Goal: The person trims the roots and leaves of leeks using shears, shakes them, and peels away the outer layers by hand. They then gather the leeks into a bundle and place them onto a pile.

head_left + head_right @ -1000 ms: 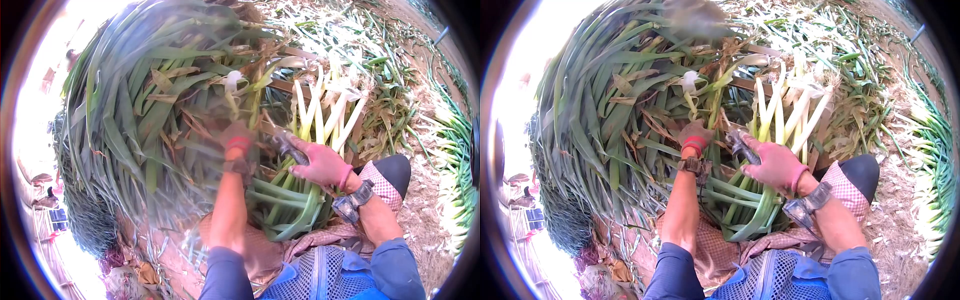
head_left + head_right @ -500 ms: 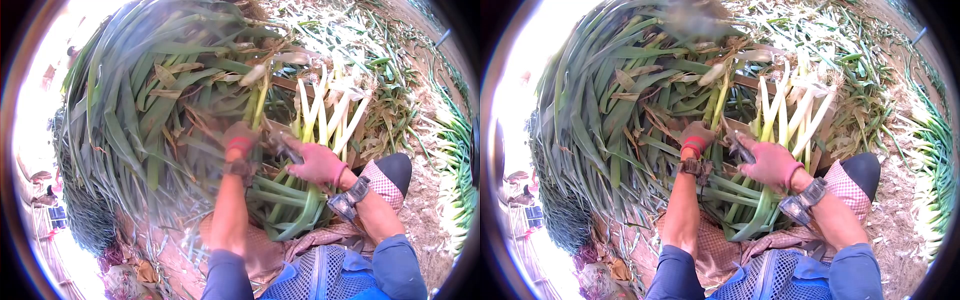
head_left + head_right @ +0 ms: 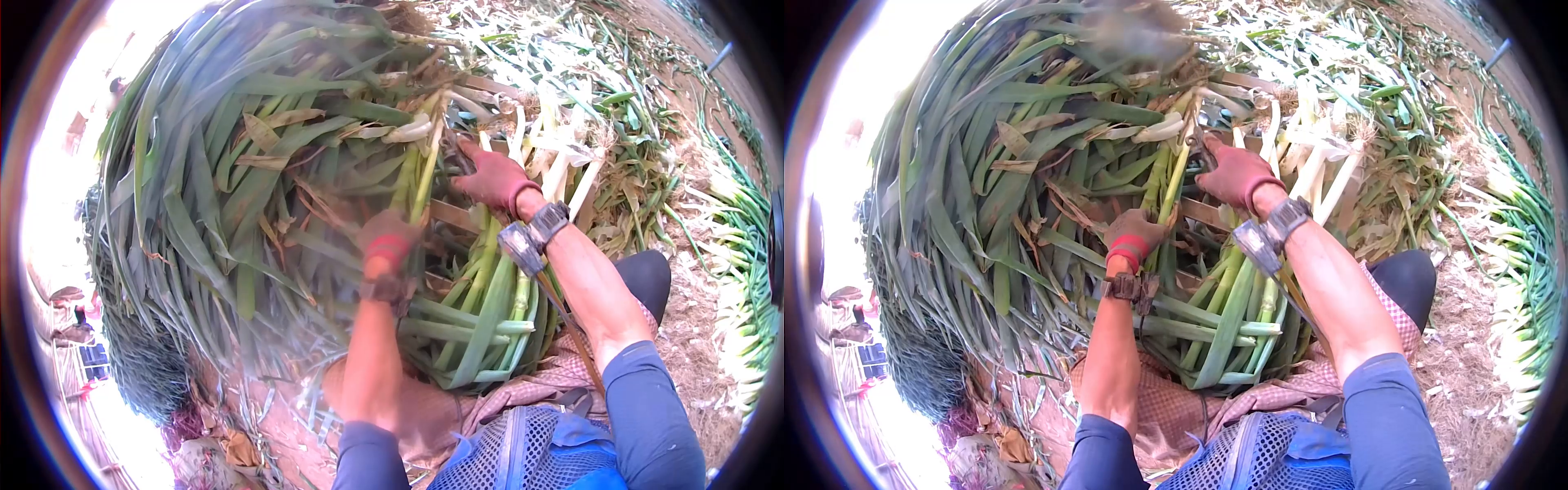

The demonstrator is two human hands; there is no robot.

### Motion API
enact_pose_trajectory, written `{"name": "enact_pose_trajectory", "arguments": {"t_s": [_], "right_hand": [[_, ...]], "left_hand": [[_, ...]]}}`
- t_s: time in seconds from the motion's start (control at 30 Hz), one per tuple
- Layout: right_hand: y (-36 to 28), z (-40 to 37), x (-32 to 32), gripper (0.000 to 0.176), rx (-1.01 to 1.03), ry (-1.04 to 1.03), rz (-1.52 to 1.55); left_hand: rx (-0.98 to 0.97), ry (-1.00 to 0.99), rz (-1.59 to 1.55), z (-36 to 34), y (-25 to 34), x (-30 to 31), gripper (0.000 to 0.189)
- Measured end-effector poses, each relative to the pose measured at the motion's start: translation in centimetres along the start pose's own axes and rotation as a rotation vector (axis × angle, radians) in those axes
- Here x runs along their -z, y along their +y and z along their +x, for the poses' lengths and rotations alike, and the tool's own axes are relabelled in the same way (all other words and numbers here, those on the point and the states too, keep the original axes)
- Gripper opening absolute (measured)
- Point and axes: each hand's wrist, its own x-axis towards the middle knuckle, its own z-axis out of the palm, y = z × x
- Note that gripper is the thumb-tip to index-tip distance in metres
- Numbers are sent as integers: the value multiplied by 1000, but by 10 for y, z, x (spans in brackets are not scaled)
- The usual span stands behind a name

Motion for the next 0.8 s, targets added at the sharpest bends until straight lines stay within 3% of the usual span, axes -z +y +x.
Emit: {"name": "enact_pose_trajectory", "arguments": {"t_s": [0.17, 0.3, 0.57, 0.67, 0.73, 0.8], "right_hand": [[1, 16, 0, 90, -86, -25, 1], [12, 10, -7, 89, -15, -43, -22], [21, -55, -17, 87, -69, -58, 59], [36, -88, -26, 91, 100, -195, 147], [50, -103, -38, 90, 302, -166, -31], [37, -122, -15, 93, 205, -230, -6]], "left_hand": [[-33, 28, 16, -1, -6, -6, 49], [-40, 1, 6, -3, -6, -6, 47], [-63, -7, 36, -19, 0, -6, 48], [-52, -30, 95, -26, 1, -7, 52], [-101, -70, 121, -34, -2, -4, 52], [-148, -110, 147, -49, 1, 4, 53]]}}
